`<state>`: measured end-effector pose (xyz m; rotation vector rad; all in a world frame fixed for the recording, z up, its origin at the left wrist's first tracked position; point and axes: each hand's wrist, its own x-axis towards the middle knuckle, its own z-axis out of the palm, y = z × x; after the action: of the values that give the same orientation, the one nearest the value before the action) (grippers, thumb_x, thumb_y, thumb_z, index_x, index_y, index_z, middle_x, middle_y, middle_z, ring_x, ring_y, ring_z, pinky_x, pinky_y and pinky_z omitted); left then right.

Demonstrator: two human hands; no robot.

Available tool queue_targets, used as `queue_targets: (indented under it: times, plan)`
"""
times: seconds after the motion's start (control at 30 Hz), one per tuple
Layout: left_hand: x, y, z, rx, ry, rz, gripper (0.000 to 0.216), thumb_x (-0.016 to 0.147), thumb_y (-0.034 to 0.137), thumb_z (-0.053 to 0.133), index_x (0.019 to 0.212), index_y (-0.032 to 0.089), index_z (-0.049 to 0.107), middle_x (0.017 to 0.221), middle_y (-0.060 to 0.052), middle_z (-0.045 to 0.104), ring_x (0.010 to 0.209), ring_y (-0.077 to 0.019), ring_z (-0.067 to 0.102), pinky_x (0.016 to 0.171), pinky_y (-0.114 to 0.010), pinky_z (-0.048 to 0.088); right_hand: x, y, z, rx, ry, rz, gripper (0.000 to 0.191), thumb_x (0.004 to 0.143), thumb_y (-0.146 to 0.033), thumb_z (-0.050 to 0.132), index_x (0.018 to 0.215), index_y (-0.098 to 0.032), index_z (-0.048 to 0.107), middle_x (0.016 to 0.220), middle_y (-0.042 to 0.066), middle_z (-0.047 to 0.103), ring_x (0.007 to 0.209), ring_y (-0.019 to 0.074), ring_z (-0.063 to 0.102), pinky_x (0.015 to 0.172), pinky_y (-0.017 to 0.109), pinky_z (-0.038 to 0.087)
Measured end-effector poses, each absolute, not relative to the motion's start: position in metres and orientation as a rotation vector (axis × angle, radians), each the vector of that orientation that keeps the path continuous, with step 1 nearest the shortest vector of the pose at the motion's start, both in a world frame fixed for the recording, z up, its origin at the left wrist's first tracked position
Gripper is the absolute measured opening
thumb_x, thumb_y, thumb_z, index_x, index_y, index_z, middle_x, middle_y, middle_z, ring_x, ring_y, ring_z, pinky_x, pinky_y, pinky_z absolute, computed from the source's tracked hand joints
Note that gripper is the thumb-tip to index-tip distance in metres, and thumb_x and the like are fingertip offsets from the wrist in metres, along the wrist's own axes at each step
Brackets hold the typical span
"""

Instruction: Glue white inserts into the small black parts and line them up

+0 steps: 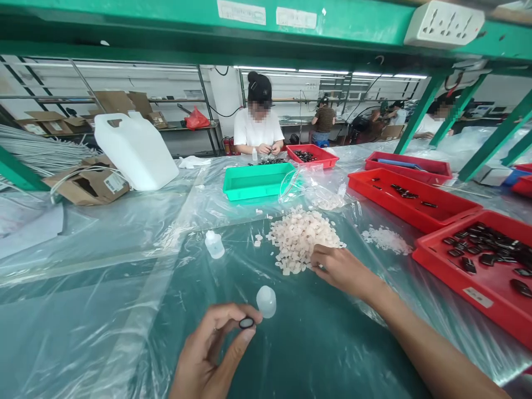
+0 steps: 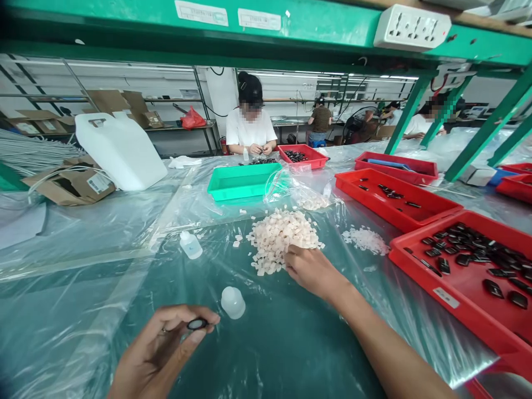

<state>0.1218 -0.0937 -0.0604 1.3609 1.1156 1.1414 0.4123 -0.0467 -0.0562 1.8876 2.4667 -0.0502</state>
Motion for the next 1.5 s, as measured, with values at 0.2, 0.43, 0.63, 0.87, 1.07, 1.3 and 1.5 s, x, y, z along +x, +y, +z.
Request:
queue_targets:
  times: [0.2, 0.43, 0.63, 0.87, 1.07, 1.3, 1.5]
  plan:
    - [0.121, -0.094, -0.064, 1.383, 1.031, 1.153, 0.022, 0.091, 0.054, 0.075, 0.091, 0.034, 0.067, 0.092, 0.006, 0.075, 0.088, -0.0147, 0.068, 0.077, -0.018, 0.054, 0.417, -0.044, -0.062, 1.845, 2.489, -0.05, 0.019, 0.102, -0.02, 0.064, 0.121, -0.017, 0.064, 0.122, 0.007, 0.066, 0.089, 0.0159, 0.069, 0.077, 0.033, 0.062]
    - [0.12, -0.093, -0.067, 1.409, 1.016, 1.138, 0.019, 0.093, 0.053, 0.073, 0.093, 0.034, 0.068, 0.093, 0.004, 0.075, 0.088, -0.0153, 0.069, 0.075, -0.019, 0.056, 0.413, -0.042, -0.071, 1.796, 2.598, -0.047, 0.019, 0.103, -0.017, 0.061, 0.122, -0.017, 0.064, 0.121, 0.006, 0.066, 0.089, 0.0162, 0.068, 0.079, 0.034, 0.062]
    - [0.119, -0.093, -0.065, 1.448, 0.975, 1.134, 0.008, 0.098, 0.044, 0.07, 0.096, 0.037, 0.069, 0.095, 0.005, 0.075, 0.089, -0.0142, 0.07, 0.078, -0.019, 0.057, 0.414, -0.041, -0.076, 1.803, 2.785, -0.17, 0.01, 0.096, -0.007, 0.061, 0.102, -0.013, 0.066, 0.109, 0.007, 0.066, 0.08, 0.0169, 0.064, 0.073, 0.036, 0.056]
    - [0.121, -0.096, -0.071, 1.56, 0.975, 1.131, 0.008, 0.1, 0.045, 0.067, 0.103, 0.041, 0.072, 0.092, 0.005, 0.074, 0.084, -0.0144, 0.071, 0.076, -0.021, 0.056, 0.375, -0.072, -0.056, 1.672, 3.268, -0.922, 0.009, 0.098, -0.017, 0.054, 0.097, -0.021, 0.063, 0.093, 0.001, 0.063, 0.069, 0.0105, 0.059, 0.062, 0.023, 0.051]
    - [0.122, -0.108, -0.092, 1.685, 1.038, 1.112, 0.013, 0.102, 0.043, 0.064, 0.112, 0.037, 0.071, 0.099, 0.002, 0.072, 0.086, -0.0144, 0.069, 0.081, -0.023, 0.052, 0.338, -0.099, -0.052, 1.744, 2.939, -2.116, 0.006, 0.092, -0.015, 0.065, 0.093, -0.02, 0.068, 0.091, 0.001, 0.064, 0.073, 0.0091, 0.061, 0.062, 0.019, 0.049]
    - [0.114, -0.098, -0.087, 1.845, 0.861, 1.048, 0.029, 0.099, 0.014, 0.068, 0.12, 0.034, 0.068, 0.1, -0.001, 0.076, 0.086, -0.0172, 0.074, 0.079, -0.025, 0.056, 0.338, -0.097, -0.062, 1.513, 2.357, -2.806, 0.012, 0.095, -0.03, 0.074, 0.098, -0.019, 0.071, 0.094, 0.001, 0.059, 0.071, 0.0094, 0.057, 0.053, 0.016, 0.055]
    - [0.115, -0.095, -0.081, 1.902, 0.784, 0.989, 0.036, 0.097, 0.008, 0.067, 0.123, 0.034, 0.065, 0.094, -0.002, 0.076, 0.079, -0.0177, 0.074, 0.071, -0.025, 0.057, 0.342, -0.093, -0.064, 1.304, 2.059, -3.033, 0.014, 0.093, -0.029, 0.077, 0.097, -0.017, 0.072, 0.088, 0.001, 0.058, 0.071, 0.0101, 0.057, 0.054, 0.017, 0.058]
